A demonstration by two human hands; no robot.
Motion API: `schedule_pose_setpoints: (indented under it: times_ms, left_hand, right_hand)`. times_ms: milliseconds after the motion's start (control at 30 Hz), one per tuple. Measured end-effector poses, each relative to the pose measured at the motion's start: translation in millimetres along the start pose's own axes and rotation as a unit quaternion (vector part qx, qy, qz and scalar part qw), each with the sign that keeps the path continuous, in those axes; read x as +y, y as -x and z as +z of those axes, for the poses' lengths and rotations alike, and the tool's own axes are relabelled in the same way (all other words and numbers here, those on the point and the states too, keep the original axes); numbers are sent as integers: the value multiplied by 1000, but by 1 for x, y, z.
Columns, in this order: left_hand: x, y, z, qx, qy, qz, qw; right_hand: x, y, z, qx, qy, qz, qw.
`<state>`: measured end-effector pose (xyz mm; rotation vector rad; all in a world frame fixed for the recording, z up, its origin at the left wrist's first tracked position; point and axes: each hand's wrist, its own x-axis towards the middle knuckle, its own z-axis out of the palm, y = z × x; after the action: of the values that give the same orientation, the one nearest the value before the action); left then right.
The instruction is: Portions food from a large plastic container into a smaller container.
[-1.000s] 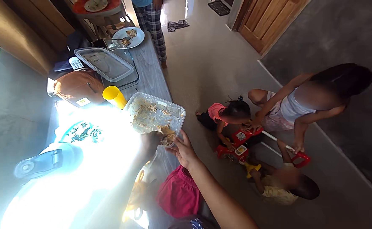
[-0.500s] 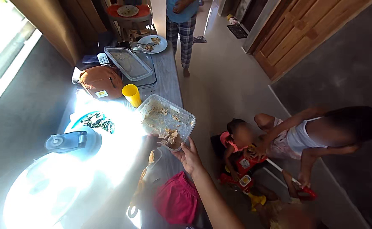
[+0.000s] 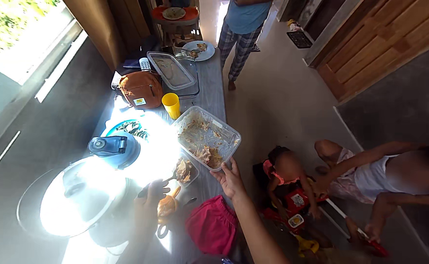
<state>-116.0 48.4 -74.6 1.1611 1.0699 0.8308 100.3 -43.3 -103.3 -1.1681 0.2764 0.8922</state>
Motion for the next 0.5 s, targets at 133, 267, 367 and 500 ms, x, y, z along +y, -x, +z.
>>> schedule_pose_setpoints:
  times_ms: [133,267,367,500]
  left_hand:
    - [-15,-2,-4,12,-61,47,997]
    - [-21,-9,6,-9,-145,95,985]
    - [-38,-18,8,2,-223,173,959]
    - [-30,-14,-1,-29,-353,278,893]
  right_hand:
    - [-1,2,0,-7,3,1,1000]
    - [-2,4,0,-10,-5,2,1000]
    - [-2,3,-1,-13,-10,7,1000]
    - [0,4,0,-14,-13,7,1000]
